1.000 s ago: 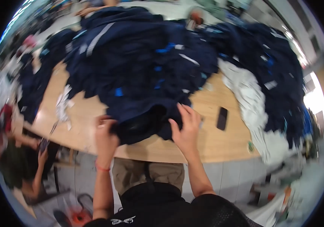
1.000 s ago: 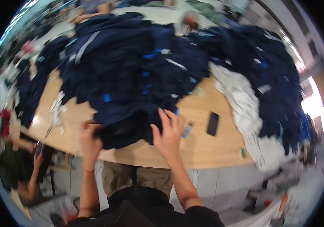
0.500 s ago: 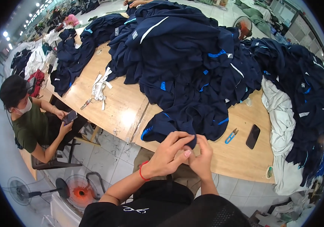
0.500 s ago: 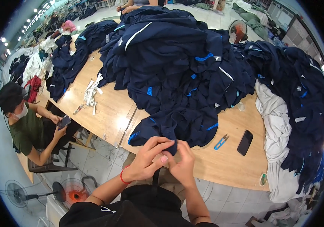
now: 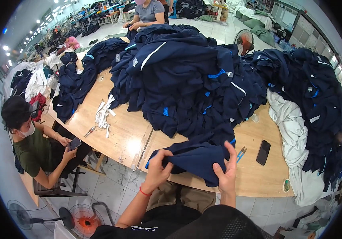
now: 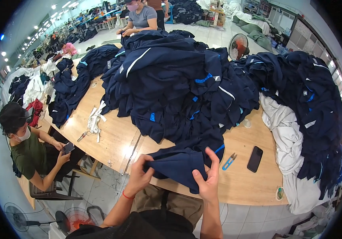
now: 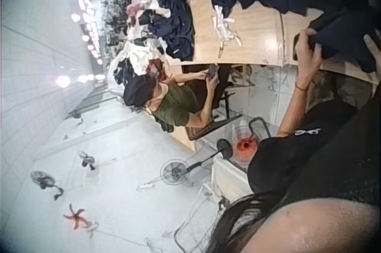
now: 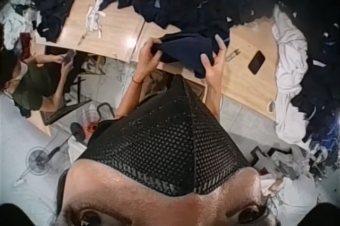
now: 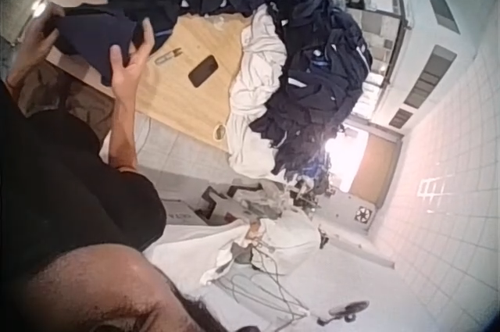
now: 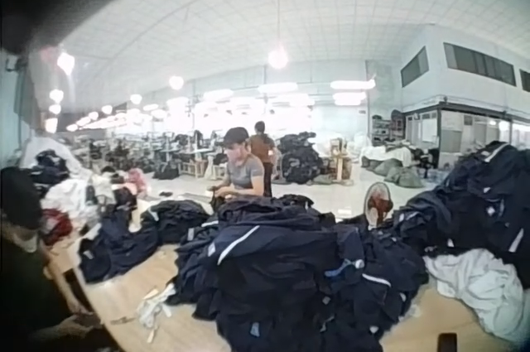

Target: The recorder is inspecting navy blue shorts and using thread snips to trim loose threads and excess fabric at a factory workbench.

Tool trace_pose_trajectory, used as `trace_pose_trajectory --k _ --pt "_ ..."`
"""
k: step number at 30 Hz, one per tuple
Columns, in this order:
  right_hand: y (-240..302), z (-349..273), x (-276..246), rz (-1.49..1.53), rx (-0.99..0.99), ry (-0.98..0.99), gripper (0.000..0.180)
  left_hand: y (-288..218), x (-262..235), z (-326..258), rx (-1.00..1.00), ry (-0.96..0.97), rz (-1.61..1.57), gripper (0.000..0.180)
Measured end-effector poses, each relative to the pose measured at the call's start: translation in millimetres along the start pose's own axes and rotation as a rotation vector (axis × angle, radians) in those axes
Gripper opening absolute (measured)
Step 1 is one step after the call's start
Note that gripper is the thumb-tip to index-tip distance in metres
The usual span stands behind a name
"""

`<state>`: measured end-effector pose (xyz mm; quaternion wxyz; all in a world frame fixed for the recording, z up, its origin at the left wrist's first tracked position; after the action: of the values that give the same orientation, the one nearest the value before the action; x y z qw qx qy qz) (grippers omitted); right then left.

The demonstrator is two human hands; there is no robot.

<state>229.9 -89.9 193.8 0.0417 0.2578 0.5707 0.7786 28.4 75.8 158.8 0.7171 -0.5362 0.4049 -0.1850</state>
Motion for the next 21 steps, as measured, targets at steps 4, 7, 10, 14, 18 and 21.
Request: trace_pose_trajectory --k 4,7,10,14,18,21 --pt "-12.1 -4.4 2.0 -0.026 0.113 0.188 0.079 -17.7 -25.3 -4.4 0.112 -0.198 -0.195 0.038" --pt "-47.7 -12.1 -12.4 -0.072 0.358 0.214 0.073 -11.9 -12.2 2.5 0.074 -0.039 0.209 0.04" --pt "-50.5 -1.9 -9.1 -0.069 0.232 0.107 0.076 -20.3 -14.8 -3.2 0.098 -0.113 0.255 0.044" --pt "-37.4 1.8 -12.5 -0.022 0.156 0.037 0.081 -0.2 -6.7 7.7 0.074 0.009 0.341 0.041" --pt "-25.5 -2.5 -35.6 -0.129 0.012 -0.057 0.082 9.6 -15.4 -10.9 0.071 -0.104 0.23 0.022" --pt "-20.1 -10.3 -34.6 0.016 0.015 -0.057 0.086 -0.3 -25.9 -26.7 0.118 -0.164 0.247 0.021"
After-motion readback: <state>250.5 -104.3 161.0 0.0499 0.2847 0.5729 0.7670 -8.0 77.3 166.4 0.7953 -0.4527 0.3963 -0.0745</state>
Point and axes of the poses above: each hand's wrist, its own z-axis towards the middle knuckle, its own x-axis out of the palm, y = z × x, the point moved 10 cm from there along z, towards the middle knuckle, and after that the axes turned 15 degrees about y, right-handed, at the moved point
